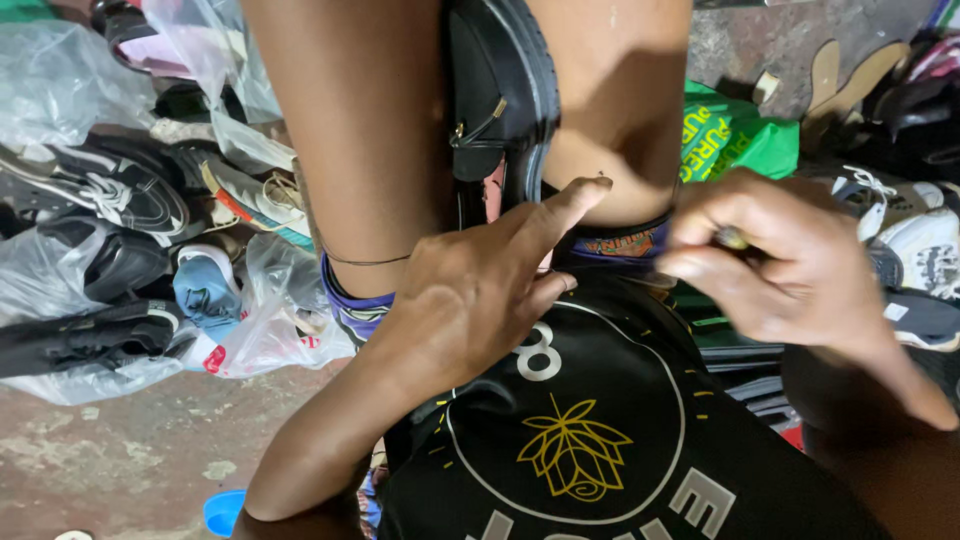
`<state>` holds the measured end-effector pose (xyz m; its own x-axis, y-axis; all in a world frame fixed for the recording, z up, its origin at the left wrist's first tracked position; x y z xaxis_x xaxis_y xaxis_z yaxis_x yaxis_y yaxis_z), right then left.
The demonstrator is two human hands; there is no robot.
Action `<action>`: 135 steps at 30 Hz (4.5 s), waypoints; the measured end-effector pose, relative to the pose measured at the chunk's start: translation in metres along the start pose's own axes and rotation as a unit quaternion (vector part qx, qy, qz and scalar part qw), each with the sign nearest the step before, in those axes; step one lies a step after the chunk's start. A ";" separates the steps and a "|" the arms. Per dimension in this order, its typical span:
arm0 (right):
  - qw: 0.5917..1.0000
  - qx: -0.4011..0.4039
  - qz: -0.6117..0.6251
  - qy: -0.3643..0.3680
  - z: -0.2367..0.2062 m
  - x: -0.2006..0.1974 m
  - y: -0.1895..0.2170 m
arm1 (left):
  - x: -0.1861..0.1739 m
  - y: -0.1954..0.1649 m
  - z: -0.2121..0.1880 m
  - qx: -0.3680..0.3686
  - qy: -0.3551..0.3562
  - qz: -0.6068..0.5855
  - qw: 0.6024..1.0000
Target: The person sits on the floor of a shoe repair area with a black shoe held between their legs and hand-stitches the shoe's upper to the sole using a needle and thread, pulling stitches tight one after another. They briefly use a yellow-handled awl to work the leather before resuming sewing.
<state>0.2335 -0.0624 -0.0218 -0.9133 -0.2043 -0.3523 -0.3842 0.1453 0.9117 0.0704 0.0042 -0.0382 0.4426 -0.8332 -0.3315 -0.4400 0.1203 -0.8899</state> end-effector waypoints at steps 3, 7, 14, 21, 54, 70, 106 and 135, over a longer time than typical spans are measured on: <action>0.998 -0.020 -0.044 0.034 0.031 0.023 0.004 | 0.003 0.008 0.005 -0.046 0.020 -0.025 0.998; 0.994 -0.014 -0.035 0.104 0.047 0.062 -0.012 | -0.007 0.001 0.004 -0.022 -0.043 -0.031 0.998; 0.992 0.054 0.086 -0.081 0.034 -0.030 -0.061 | -0.003 0.014 0.000 -0.083 -0.001 -0.110 0.990; 0.865 0.105 -0.477 -0.115 -0.013 -0.132 -0.066 | -0.005 0.012 0.000 -0.056 0.000 -0.117 0.992; 0.999 -0.009 -0.002 -0.045 0.033 0.079 -0.018 | -0.061 0.096 -0.093 -0.070 -0.336 0.082 0.936; 0.922 0.106 -0.289 0.236 0.023 0.051 -0.020 | -0.012 0.042 -0.025 -0.030 -0.145 0.115 0.982; 0.996 -0.077 0.039 0.015 0.049 0.087 -0.013 | -0.015 0.046 -0.015 -0.049 -0.072 0.093 0.992; 0.980 0.056 -0.187 -0.029 0.019 0.015 0.021 | -0.024 0.061 -0.026 -0.092 -0.050 -0.289 0.952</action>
<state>0.2093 -0.0439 -0.0122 -0.7109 -0.2084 -0.6717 -0.7029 0.1762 0.6891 0.0128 0.0177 -0.0765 0.7200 -0.6753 0.1601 -0.2264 -0.4466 -0.8656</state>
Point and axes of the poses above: each hand's wrist, its own z-axis towards the middle knuckle, its own x-axis out of the palm, y = z × x, the point moved 10 cm from there along z, towards the middle knuckle, and after that the axes turned 9 degrees about -x, right-handed, at the moved point
